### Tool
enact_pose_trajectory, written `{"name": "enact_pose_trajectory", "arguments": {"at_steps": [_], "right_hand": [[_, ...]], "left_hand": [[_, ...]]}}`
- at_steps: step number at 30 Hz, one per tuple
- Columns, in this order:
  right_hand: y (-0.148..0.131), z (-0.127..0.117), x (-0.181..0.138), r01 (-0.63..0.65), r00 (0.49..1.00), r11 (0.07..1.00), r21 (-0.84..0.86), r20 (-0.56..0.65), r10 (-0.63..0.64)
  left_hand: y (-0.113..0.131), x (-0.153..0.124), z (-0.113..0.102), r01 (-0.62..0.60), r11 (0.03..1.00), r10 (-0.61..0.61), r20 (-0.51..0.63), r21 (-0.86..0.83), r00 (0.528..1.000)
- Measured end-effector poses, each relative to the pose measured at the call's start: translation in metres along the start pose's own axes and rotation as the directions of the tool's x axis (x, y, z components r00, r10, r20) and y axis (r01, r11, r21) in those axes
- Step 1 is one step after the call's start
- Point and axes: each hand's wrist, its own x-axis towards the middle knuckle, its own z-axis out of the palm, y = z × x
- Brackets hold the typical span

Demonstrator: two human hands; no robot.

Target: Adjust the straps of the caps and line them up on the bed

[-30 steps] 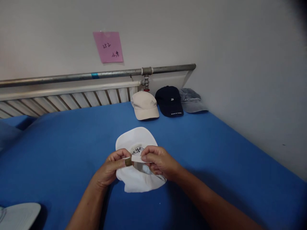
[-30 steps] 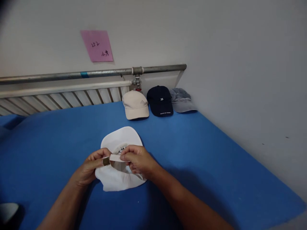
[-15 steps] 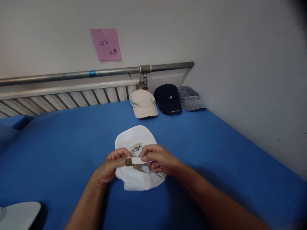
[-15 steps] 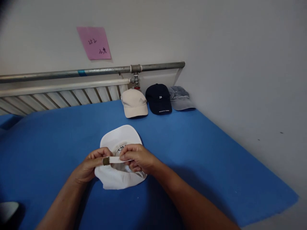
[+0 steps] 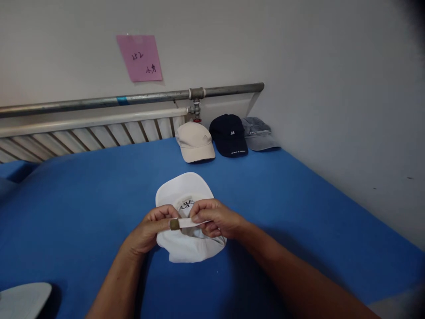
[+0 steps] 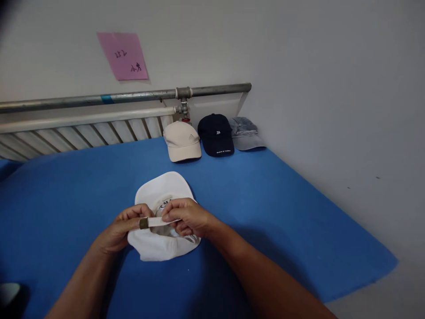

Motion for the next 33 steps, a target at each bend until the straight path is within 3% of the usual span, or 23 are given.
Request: {"name": "enact_pose_trajectory", "arguments": {"at_steps": [7, 18, 25, 33], "right_hand": [[0.0007, 0.006, -0.0002, -0.035, 0.998, 0.997, -0.074, -0.052, 0.031], [0.001, 0.0011, -0.0002, -0.053, 0.996, 0.994, -0.095, 0.059, 0.059], [-0.0008, 0.0042, -0.0011, -0.094, 0.994, 0.987, -0.129, 0.037, 0.099], [0.0011, 0.0047, 0.0006, -0.076, 0.996, 0.997, -0.012, 0.037, 0.076]], "left_hand": [[0.0009, -0.0015, 0.0036, 0.025, 0.999, -0.024, -0.029, 0.034, 0.999], [-0.0005, -0.0013, 0.0, 0.041, 0.992, -0.04, -0.013, 0.121, 0.999], [0.0016, -0.0018, 0.003, 0.078, 0.989, -0.077, -0.01, 0.129, 0.997], [0.0022, -0.0013, 0.0037, 0.07, 0.988, -0.063, -0.058, 0.137, 0.996]]}}
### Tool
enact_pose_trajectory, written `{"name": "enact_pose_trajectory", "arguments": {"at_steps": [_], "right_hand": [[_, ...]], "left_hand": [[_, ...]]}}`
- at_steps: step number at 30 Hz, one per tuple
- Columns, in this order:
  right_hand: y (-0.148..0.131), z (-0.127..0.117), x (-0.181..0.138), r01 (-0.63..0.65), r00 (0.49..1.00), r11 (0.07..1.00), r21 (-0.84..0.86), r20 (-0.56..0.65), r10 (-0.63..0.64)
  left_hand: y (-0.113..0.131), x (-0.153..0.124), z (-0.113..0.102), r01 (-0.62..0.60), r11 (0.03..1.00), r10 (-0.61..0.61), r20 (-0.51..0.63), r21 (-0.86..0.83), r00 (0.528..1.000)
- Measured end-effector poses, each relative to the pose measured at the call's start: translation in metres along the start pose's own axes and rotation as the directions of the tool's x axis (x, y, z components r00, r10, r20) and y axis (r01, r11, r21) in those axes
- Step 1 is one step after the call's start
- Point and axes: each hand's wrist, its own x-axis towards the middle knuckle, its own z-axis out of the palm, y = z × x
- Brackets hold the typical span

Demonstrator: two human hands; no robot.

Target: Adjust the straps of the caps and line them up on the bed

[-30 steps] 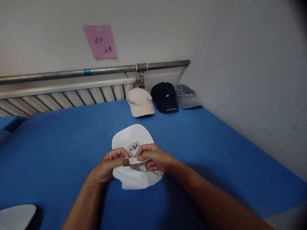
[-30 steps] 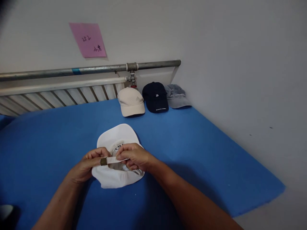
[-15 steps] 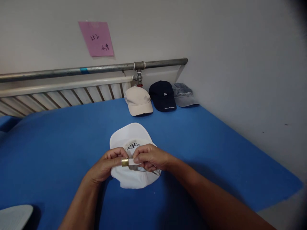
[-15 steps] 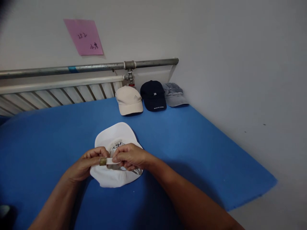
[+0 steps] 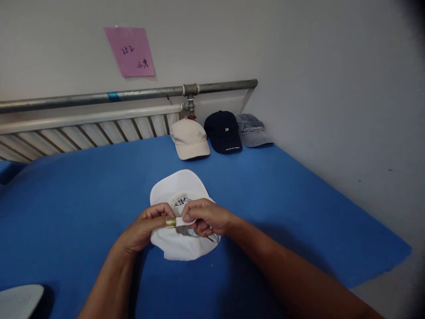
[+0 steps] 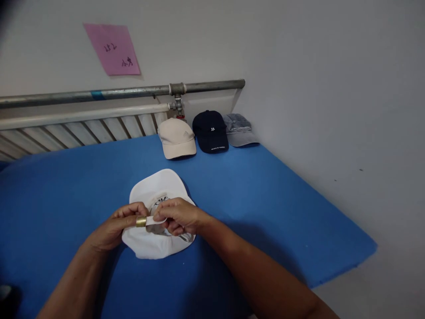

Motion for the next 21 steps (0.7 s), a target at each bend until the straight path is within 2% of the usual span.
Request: {"name": "enact_pose_trajectory", "arguments": {"at_steps": [9, 13, 15, 18, 21], "right_hand": [[0.003, 0.004, 0.003, -0.012, 0.999, 1.0, -0.028, 0.03, 0.013], [0.004, 0.007, 0.003, 0.062, 0.998, 0.998, -0.02, -0.028, -0.062], [0.002, 0.008, 0.0, 0.12, 0.989, 0.99, -0.071, -0.077, -0.125], [-0.002, 0.01, -0.005, 0.112, 0.981, 0.976, -0.189, -0.136, -0.139], [-0.003, 0.013, -0.007, 0.105, 0.98, 0.978, -0.18, -0.147, -0.132]], "left_hand": [[-0.003, 0.003, -0.004, -0.027, 1.0, 0.027, 0.046, -0.002, 0.999], [-0.003, 0.003, -0.004, -0.017, 1.0, 0.018, 0.025, -0.013, 1.0], [-0.002, 0.002, -0.003, -0.032, 0.999, 0.032, 0.011, -0.031, 0.999], [0.0, 0.001, -0.003, -0.045, 0.998, 0.044, -0.012, -0.046, 0.999], [0.001, 0.0, -0.001, -0.038, 0.998, 0.038, -0.016, -0.041, 0.999]]}}
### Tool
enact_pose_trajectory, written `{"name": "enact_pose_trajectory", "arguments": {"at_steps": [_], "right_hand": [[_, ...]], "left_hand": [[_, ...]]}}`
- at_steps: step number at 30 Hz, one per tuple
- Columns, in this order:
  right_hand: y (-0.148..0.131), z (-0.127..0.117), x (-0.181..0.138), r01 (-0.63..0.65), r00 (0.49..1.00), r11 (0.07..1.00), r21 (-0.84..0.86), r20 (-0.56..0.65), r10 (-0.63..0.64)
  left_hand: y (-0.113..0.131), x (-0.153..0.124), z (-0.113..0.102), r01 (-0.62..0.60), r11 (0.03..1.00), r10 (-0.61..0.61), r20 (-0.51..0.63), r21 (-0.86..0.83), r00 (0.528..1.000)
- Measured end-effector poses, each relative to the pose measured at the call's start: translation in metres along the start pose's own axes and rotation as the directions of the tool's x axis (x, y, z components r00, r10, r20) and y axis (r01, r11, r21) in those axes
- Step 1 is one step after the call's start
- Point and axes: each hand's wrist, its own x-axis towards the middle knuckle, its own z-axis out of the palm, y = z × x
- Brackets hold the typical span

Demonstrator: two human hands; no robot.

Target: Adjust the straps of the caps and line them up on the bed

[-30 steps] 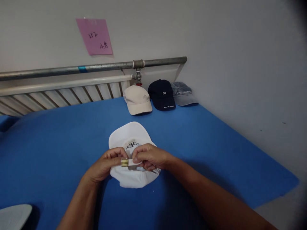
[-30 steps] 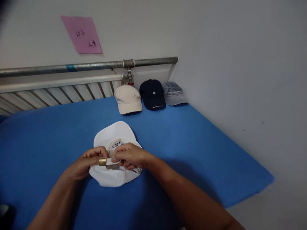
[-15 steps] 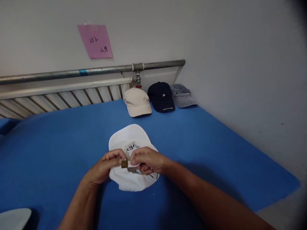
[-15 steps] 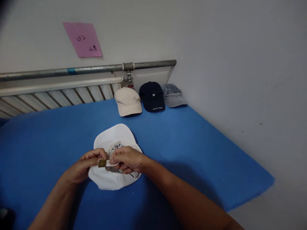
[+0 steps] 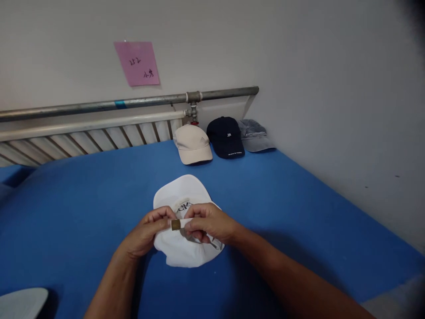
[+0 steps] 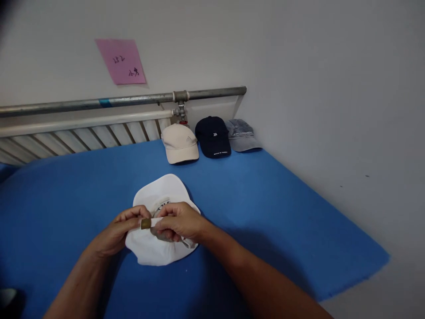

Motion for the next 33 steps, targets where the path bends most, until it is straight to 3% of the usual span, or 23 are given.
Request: {"name": "enact_pose_trajectory", "arguments": {"at_steps": [4, 11, 19, 25, 33], "right_hand": [[0.0017, 0.0038, -0.0012, 0.028, 0.999, 0.999, 0.036, 0.038, -0.03], [-0.0041, -0.0017, -0.0059, 0.036, 0.999, 0.986, -0.16, -0.021, -0.04], [-0.0007, 0.007, -0.0054, 0.048, 0.999, 0.994, -0.097, 0.004, -0.048], [-0.002, 0.0006, -0.0064, 0.107, 0.993, 0.968, -0.226, -0.028, -0.116], [-0.0019, 0.0018, -0.0082, 0.147, 0.989, 0.958, -0.246, 0.016, -0.147]], "left_hand": [[0.0007, -0.0012, 0.0013, 0.018, 0.999, -0.018, 0.009, 0.044, 1.0], [0.003, -0.0046, -0.0005, -0.015, 0.998, 0.016, -0.01, 0.056, 1.0], [0.001, -0.0039, 0.0004, -0.019, 0.996, 0.016, 0.038, 0.085, 0.999], [-0.0001, -0.0062, -0.0044, -0.051, 0.994, 0.051, 0.001, 0.096, 0.999], [0.0006, -0.0053, -0.001, -0.045, 0.992, 0.042, 0.02, 0.12, 0.999]]}}
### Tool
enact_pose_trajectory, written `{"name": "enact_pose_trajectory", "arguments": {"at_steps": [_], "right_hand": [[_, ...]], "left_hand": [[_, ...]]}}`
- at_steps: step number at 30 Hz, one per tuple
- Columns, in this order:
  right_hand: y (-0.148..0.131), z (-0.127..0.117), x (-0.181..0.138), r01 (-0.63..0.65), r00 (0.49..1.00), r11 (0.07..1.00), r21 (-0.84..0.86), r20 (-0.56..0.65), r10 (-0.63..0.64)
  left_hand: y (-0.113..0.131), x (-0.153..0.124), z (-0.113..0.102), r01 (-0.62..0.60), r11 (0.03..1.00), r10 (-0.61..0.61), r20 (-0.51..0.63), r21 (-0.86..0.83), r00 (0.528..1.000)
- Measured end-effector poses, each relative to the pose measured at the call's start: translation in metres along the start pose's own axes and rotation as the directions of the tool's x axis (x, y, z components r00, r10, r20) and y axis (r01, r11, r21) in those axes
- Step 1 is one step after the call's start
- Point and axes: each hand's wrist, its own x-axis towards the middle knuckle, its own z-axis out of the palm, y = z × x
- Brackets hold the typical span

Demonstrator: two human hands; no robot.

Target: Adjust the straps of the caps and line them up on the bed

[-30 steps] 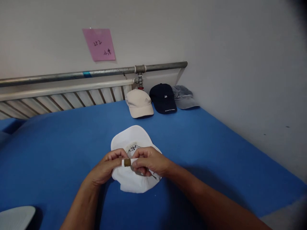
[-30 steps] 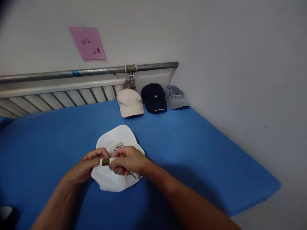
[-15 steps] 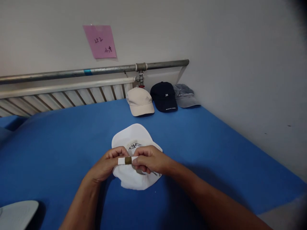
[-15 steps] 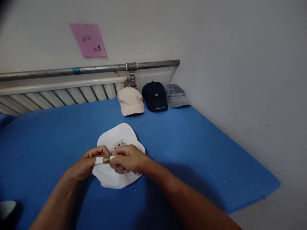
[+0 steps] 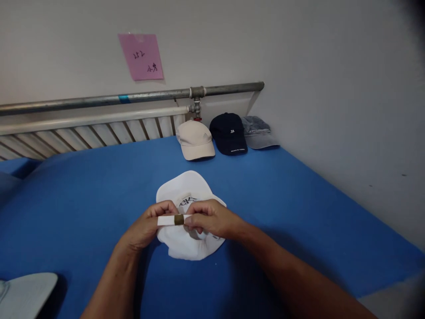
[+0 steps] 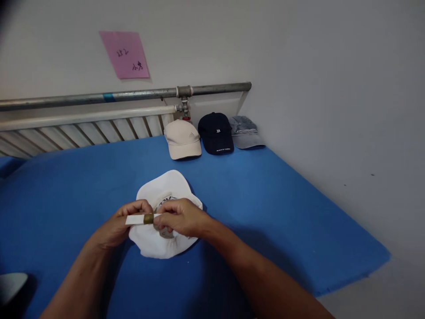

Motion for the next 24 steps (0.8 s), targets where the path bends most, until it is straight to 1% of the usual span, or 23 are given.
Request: {"name": "enact_pose_trajectory", "arguments": {"at_steps": [3, 6, 9, 11, 15, 19, 24], "right_hand": [[-0.0018, -0.0053, -0.0009, -0.015, 0.999, 0.998, -0.062, -0.029, 0.013], [-0.0009, -0.0062, -0.0005, 0.008, 0.999, 0.997, -0.077, -0.033, -0.011], [0.0014, -0.0032, 0.0006, 0.061, 0.998, 0.997, -0.044, -0.015, -0.062], [0.0016, -0.0011, 0.001, 0.075, 0.997, 0.997, -0.032, -0.03, -0.076], [-0.001, 0.0014, 0.0012, 0.063, 0.995, 0.998, 0.024, -0.073, -0.062], [-0.001, -0.0006, 0.0025, 0.05, 0.997, 0.995, 0.082, -0.068, -0.044], [0.0045, -0.0079, 0.0069, 0.048, 0.998, 0.979, 0.198, -0.058, -0.037]], "left_hand": [[-0.0007, -0.0012, -0.0026, -0.011, 1.0, 0.011, -0.027, -0.008, 1.0], [-0.0026, -0.0027, -0.0031, 0.0, 1.0, 0.0, -0.013, 0.007, 1.0], [-0.0033, -0.0033, -0.0017, 0.008, 1.0, -0.008, -0.008, 0.024, 1.0], [-0.0026, -0.0032, -0.0007, 0.01, 1.0, -0.009, -0.016, 0.027, 1.0], [-0.0002, -0.0023, 0.0007, -0.005, 0.999, 0.006, -0.027, 0.048, 1.0], [0.0025, -0.0031, 0.0008, -0.019, 0.998, 0.02, -0.018, 0.055, 1.0], [0.0065, -0.0073, -0.0034, -0.085, 0.995, 0.088, -0.06, 0.044, 0.994]]}}
